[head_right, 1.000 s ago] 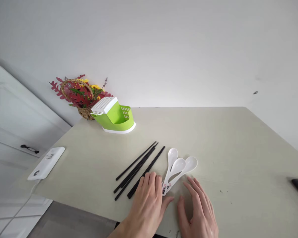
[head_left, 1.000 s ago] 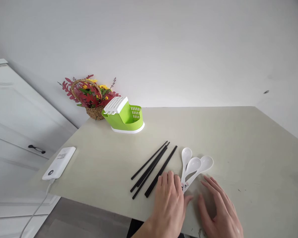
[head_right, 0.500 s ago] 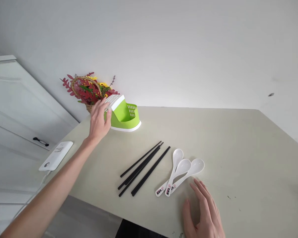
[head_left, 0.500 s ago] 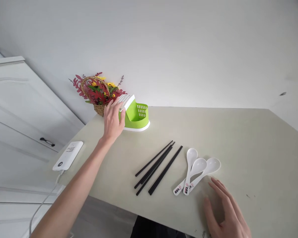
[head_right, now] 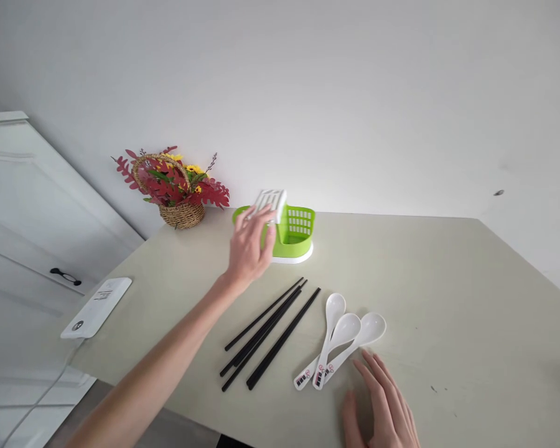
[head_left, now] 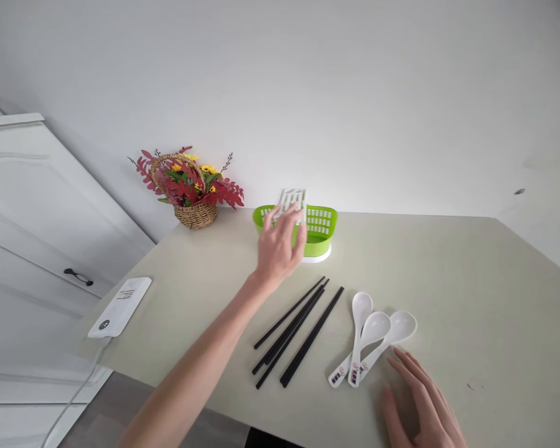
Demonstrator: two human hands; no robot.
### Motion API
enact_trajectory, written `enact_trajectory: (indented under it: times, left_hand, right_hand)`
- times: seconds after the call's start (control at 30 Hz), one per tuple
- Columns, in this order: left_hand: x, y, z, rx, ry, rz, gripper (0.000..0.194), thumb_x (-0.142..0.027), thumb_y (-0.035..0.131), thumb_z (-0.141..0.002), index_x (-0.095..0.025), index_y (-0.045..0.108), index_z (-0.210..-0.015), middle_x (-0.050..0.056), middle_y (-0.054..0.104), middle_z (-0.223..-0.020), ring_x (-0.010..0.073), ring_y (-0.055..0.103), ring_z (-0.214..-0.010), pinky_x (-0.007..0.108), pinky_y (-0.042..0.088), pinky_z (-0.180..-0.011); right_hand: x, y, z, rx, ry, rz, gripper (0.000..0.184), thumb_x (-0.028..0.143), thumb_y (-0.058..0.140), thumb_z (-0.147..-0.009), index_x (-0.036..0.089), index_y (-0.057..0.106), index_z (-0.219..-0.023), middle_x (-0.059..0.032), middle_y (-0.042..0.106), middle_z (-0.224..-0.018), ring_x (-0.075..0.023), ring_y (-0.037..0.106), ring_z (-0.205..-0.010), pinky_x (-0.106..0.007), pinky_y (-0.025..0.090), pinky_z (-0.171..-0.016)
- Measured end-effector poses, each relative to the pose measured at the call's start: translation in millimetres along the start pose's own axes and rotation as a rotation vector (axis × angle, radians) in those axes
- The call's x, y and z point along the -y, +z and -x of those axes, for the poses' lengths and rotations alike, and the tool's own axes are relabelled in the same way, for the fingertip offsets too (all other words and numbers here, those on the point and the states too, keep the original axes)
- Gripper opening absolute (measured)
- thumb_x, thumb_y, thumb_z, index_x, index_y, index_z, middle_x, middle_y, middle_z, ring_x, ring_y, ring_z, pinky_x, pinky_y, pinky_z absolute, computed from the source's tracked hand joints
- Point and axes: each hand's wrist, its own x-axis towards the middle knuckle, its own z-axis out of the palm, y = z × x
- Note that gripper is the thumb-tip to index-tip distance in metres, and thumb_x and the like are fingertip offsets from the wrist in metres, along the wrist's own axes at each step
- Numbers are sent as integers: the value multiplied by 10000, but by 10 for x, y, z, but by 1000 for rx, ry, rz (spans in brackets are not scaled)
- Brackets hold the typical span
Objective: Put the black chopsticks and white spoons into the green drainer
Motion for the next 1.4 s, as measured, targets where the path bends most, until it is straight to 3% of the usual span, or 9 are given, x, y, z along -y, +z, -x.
enact_trajectory:
  times: [0.33, 0.43, 0.57, 0.67, 0.77, 0.83, 1.03, 1.2, 1.4]
  left_hand:
    - [-1069, 339, -64, 115, 97, 166, 399, -376, 480, -1059, -168, 602, -1377, 113, 622, -1474, 302, 474, -1448, 553, 402, -1203]
    - [-1282, 294, -13, 139, 98, 193, 457, -422, 473, -1055, -165, 570, -1420, 115, 571, -1522, 352, 413, -1479, 578, 430, -1168]
    - [-1403, 63, 158, 136, 140, 259, 398, -324, 444, -1057, -197, 551, -1419, 98, 491, -1585, 316, 396, -1483, 541, 419, -1186]
    - [-1330, -177, 412, 134, 105, 338, 328, -272, 453, -1034, -210, 574, -1333, 129, 583, -1433, 283, 521, -1361, 486, 476, -1124]
    - [-1088, -404, 721, 156, -66, 404, 238, -257, 452, -1033, -205, 574, -1230, 106, 654, -1105, 230, 651, -1043, 394, 553, -945]
    - [-849, -544, 927, 208, -196, 402, 198, -253, 422, -1046, -210, 556, -1185, 50, 623, -945, 185, 634, -845, 327, 555, -821]
    - [-208, -968, 1578, 429, -412, 220, 208, -341, 385, -1054, -222, 551, -1092, -2, 539, -841, 155, 548, -657, 280, 488, -657]
    - [-101, -1269, 1975, 453, -525, 292, 266, -442, 405, -1063, -235, 571, -1084, -4, 524, -823, 167, 535, -662, 278, 483, -648]
    - [-118, -1325, 2027, 447, -636, 411, 295, -503, 472, -1034, -245, 615, -1048, -3, 551, -793, 173, 570, -694, 273, 503, -668]
  right_hand:
    - [-221, 56, 42, 18, -106, 85, 420, 394, 495, -1007, 256, 560, -1399, -74, 618, -1467, -327, 594, -1329, -495, 561, -987]
    - [-188, 67, 43, 5, -119, 77, 405, 402, 474, -1012, 251, 577, -1373, -82, 630, -1447, -326, 588, -1332, -502, 543, -1007]
    - [-143, 61, 48, -7, -80, 51, 402, 410, 451, -1013, 256, 589, -1358, -86, 631, -1438, -320, 604, -1306, -493, 543, -987]
    - [-133, 51, 50, 2, -51, 19, 403, 416, 453, -1010, 263, 592, -1357, -83, 630, -1433, -311, 619, -1275, -477, 548, -963]
    - [-135, 48, 53, -2, -39, -4, 398, 408, 455, -1007, 258, 599, -1346, -90, 636, -1419, -308, 619, -1267, -472, 542, -963]
    - [-135, 49, 57, -1, -40, -8, 392, 397, 455, -1004, 252, 604, -1336, -95, 639, -1411, -310, 614, -1269, -475, 536, -970]
    - [-118, 40, 81, 20, -46, 9, 401, 385, 456, -995, 240, 599, -1340, -103, 628, -1420, -320, 604, -1270, -487, 527, -974]
    - [-110, 10, 91, 37, -12, 11, 401, 404, 466, -990, 247, 605, -1332, -91, 636, -1417, -301, 632, -1223, -439, 547, -905]
    - [-130, -8, 112, 22, 19, 20, 417, 440, 466, -971, 242, 622, -1303, -90, 650, -1394, -297, 629, -1228, -413, 534, -896]
